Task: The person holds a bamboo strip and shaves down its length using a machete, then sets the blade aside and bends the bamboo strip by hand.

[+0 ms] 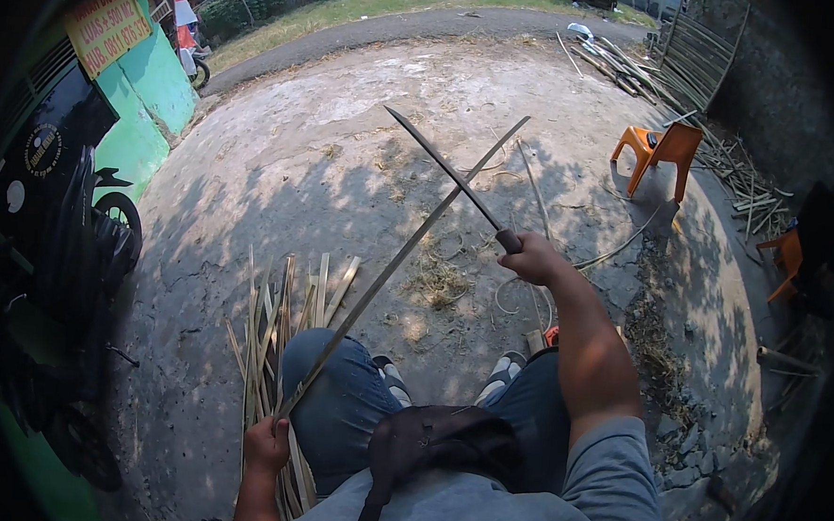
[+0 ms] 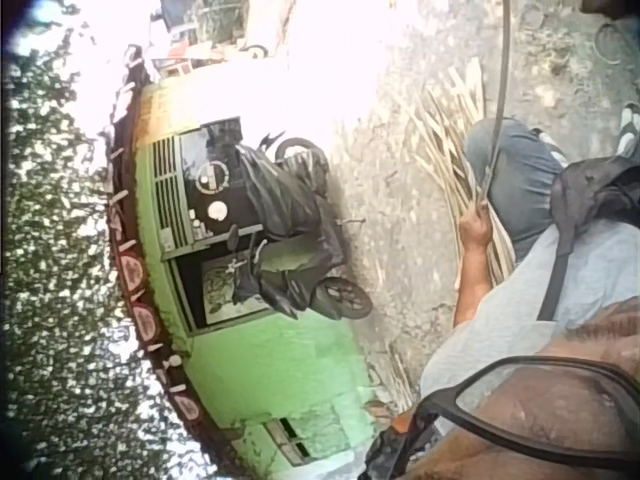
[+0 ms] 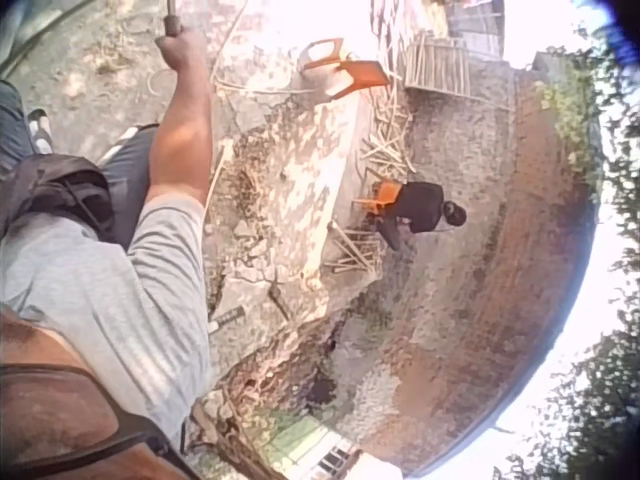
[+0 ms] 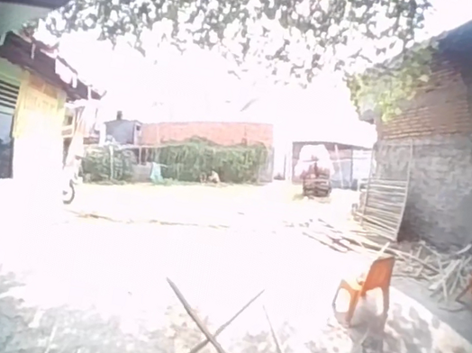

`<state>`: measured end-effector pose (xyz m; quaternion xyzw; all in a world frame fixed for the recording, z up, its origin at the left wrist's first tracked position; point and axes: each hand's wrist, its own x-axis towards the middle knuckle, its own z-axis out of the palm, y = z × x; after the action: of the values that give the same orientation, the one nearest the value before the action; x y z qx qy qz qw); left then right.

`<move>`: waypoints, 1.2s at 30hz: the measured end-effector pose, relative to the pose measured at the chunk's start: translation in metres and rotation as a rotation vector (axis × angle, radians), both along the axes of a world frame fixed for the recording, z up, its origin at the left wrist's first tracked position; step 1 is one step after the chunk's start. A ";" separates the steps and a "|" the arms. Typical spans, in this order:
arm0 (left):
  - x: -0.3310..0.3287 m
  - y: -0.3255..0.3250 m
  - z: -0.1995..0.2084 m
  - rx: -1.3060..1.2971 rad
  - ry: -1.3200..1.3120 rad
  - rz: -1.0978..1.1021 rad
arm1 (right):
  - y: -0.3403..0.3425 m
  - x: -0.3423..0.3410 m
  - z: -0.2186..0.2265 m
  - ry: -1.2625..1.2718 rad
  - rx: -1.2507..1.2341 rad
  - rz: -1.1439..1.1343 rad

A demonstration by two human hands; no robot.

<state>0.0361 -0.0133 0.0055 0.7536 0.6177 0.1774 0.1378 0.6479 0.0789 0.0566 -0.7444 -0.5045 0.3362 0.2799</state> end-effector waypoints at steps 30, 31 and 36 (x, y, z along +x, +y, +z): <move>0.005 0.000 -0.006 0.043 -0.051 -0.033 | -0.029 -0.070 0.032 -0.282 0.068 0.426; 0.005 0.001 -0.010 0.080 -0.063 -0.047 | -0.030 -0.079 0.039 -0.383 0.062 0.507; 0.000 -0.004 -0.030 0.154 -0.021 0.003 | -0.016 -0.057 0.036 -0.404 0.005 0.520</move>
<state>0.0360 -0.0176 -0.0245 0.7592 0.6020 0.2323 0.0855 0.5912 0.0626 0.0923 -0.6417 -0.7238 0.2406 0.0808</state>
